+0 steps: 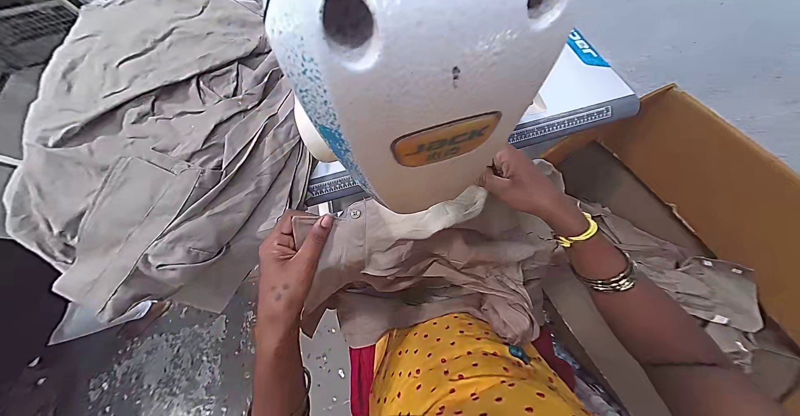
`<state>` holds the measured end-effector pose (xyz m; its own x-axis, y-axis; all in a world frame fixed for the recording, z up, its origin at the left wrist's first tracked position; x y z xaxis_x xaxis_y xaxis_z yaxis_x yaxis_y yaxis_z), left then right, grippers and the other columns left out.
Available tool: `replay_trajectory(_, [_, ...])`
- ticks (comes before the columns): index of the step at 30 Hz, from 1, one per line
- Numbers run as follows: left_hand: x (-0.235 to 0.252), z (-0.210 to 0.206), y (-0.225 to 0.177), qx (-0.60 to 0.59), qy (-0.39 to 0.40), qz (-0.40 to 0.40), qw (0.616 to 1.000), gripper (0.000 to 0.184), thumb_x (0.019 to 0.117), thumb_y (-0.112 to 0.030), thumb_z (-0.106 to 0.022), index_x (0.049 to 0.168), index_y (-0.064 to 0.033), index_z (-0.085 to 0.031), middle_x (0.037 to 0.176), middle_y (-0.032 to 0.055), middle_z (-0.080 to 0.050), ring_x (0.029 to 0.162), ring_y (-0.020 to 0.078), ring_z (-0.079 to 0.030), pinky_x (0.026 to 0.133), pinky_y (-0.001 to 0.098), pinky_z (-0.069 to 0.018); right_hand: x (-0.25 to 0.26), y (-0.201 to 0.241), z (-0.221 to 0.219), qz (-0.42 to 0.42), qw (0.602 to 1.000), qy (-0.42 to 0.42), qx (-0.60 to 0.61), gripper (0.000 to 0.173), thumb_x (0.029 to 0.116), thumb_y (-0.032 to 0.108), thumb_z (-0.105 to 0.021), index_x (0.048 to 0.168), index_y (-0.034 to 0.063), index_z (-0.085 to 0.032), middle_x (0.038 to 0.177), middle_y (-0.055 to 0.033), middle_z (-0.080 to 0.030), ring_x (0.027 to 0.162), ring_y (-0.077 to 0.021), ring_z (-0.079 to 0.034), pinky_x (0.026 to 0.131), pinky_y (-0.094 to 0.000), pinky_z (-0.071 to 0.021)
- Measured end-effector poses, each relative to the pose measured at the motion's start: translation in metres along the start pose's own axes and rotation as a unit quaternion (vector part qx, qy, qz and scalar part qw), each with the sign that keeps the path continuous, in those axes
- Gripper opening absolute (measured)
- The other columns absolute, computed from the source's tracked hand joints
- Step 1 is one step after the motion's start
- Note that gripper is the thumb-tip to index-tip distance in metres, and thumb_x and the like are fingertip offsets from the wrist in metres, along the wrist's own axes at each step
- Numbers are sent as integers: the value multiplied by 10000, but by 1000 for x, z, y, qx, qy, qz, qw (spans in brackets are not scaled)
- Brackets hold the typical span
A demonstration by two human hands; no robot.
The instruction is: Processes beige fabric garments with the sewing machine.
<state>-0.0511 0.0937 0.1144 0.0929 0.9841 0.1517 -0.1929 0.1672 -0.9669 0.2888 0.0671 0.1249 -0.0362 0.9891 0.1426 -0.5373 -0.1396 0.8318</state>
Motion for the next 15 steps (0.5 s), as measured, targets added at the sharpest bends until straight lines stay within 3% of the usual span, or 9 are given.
replay_trajectory(4, [5,-7,-1,45,1,-22,999,108,957,-170,-657,1010,-78,-637,785,-117,-679,671,-51,-646,629,128,-557,-2,1,3,23,997,-22,-69,177,959,172,-678,1062,98,-555,623,74,-470,519,-29,-446,506,-231,-398])
replay_trajectory(6, [3,-7,5,204,-20,-41,978,267,961,-339,-646,1001,-76,-665,746,-89,-640,628,-47,-595,591,155,-499,0,-2,1,27,992,-23,-122,186,972,204,-675,1087,93,-581,631,37,-514,529,-105,-503,513,-321,-436])
replay_trajectory(8, [0,-19,2,363,-41,-111,924,384,980,-359,-594,995,15,-683,758,122,-657,666,234,-633,607,446,-478,8,-12,10,51,972,-82,-217,175,963,207,-687,1058,62,-662,681,-47,-583,602,-224,-585,552,-434,-479])
replay_trajectory(9, [-1,-27,0,403,-27,-148,903,376,993,-314,-573,1060,37,-690,907,219,-702,844,395,-692,730,585,-519,14,-18,17,54,953,-112,-277,196,972,217,-691,1069,47,-699,820,-118,-657,775,-308,-654,677,-501,-522])
replay_trajectory(10, [-2,-36,1,417,-3,-180,891,400,1018,-308,-534,1152,39,-681,1113,268,-690,1081,480,-651,927,641,-485,22,-27,26,56,933,-131,-330,240,976,242,-691,1112,47,-716,1007,-168,-700,992,-370,-671,829,-546,-530])
replay_trajectory(11, [-3,-45,3,408,21,-203,890,459,1044,-337,-479,1221,43,-667,1272,295,-639,1259,530,-552,1077,679,-378,31,-37,33,55,919,-135,-366,292,975,269,-694,1168,52,-716,1175,-194,-682,1176,-407,-618,963,-580,-486])
replay_trajectory(12, [-3,-53,4,385,45,-210,898,521,1071,-377,-408,1254,45,-652,1340,299,-602,1343,530,-480,1149,685,-291,41,-45,38,56,911,-132,-387,344,964,302,-701,1211,63,-713,1295,-192,-651,1305,-413,-548,1074,-601,-421])
replay_trajectory(13, [-3,-61,4,356,69,-193,912,572,1085,-402,-347,1266,52,-644,1354,284,-598,1371,490,-467,1178,654,-269,52,-51,40,53,908,-122,-397,395,952,332,-712,1247,69,-700,1385,-183,-611,1398,-414,-471,1150,-630,-334])
replay_trajectory(15, [-1,-73,2,279,121,-101,947,626,1082,-423,-302,1355,76,-565,1367,264,-580,1365,341,-498,1173,495,-339,74,-57,37,49,906,-98,-408,503,899,355,-769,1297,62,-674,1497,-181,-532,1482,-437,-355,1180,-703,-222])
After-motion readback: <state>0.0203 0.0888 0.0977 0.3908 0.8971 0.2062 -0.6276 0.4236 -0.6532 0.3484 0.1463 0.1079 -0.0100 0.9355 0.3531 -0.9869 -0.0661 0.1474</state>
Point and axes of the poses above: each hand's wrist, its own x-axis towards the middle knuckle, its own z-axis out of the back of the hand, y = z × x, the point moved 4 cm from there along x, towards the middle knuckle
